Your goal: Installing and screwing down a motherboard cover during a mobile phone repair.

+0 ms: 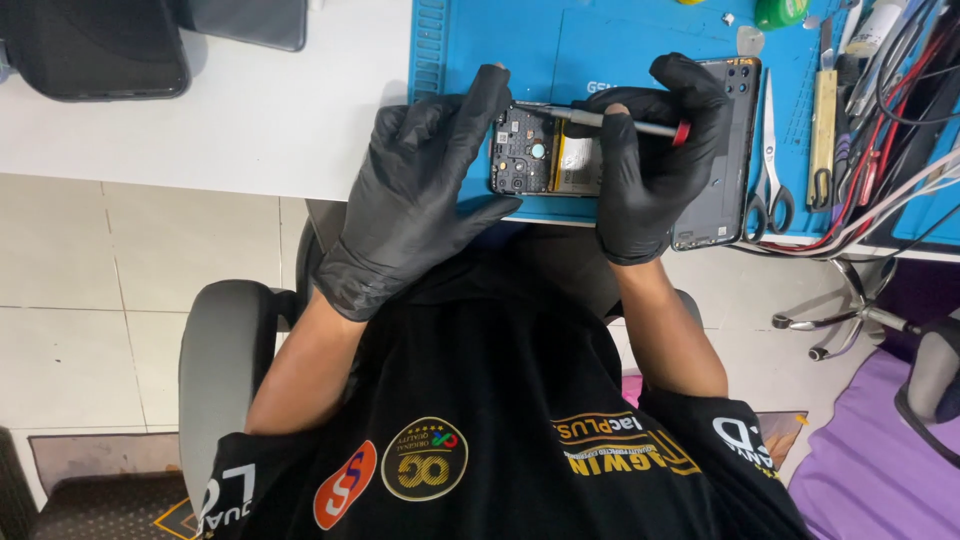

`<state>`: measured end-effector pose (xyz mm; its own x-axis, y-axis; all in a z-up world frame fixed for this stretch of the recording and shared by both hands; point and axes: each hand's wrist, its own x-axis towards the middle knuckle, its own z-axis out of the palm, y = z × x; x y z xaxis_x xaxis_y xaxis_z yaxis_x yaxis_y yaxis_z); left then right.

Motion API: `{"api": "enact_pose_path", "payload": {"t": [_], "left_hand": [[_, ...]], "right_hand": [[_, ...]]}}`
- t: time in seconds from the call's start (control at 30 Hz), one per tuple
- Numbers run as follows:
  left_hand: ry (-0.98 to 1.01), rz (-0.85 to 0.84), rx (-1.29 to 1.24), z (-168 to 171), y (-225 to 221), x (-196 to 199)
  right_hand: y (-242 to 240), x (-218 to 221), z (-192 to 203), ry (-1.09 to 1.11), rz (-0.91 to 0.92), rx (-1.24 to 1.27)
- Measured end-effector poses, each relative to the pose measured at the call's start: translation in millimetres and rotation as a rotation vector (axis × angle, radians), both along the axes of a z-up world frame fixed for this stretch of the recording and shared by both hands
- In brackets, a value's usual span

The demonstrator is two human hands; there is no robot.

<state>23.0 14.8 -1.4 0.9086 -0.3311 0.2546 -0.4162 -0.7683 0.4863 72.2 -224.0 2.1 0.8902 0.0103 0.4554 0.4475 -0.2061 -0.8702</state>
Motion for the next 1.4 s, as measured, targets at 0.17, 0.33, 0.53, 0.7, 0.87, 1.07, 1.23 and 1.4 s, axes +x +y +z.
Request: {"api": "enact_pose_path", "payload": {"t": [0.17, 0.33, 0.53, 0.7, 0.87, 1.07, 1.23, 1.4], "left_hand": [[-0.001, 0.01, -0.032, 0, 1, 0], [-0.014, 0.035, -0.066, -2, 0, -1], [0.046, 0.008, -0.134, 11, 1, 0], [0.019, 0.028, -0.148, 7, 0, -2], [-0.012, 0.023, -0.137, 4, -1, -2], [0.008, 0.052, -0.09, 3, -3, 1], [-0.009, 0.024, -0.129, 2, -2, 0], [0.026, 0.027, -0.125, -1, -2, 1]], "right_hand": [[0, 2, 5, -0.012, 0.011, -0.032], [7, 10, 54, -0.045, 0.219, -0.344], [6, 16, 77, -0.049, 0.377, -0.559], [11, 14, 83, -0.062, 0.375, -0.604], [7, 28, 93, -0.337, 0.322, -0.878], [20, 52, 119, -0.125, 0.633, -1.012], [15, 70, 115, -0.304, 0.621, -1.211], [17, 81, 110, -0.605, 0.532, -1.224]]}}
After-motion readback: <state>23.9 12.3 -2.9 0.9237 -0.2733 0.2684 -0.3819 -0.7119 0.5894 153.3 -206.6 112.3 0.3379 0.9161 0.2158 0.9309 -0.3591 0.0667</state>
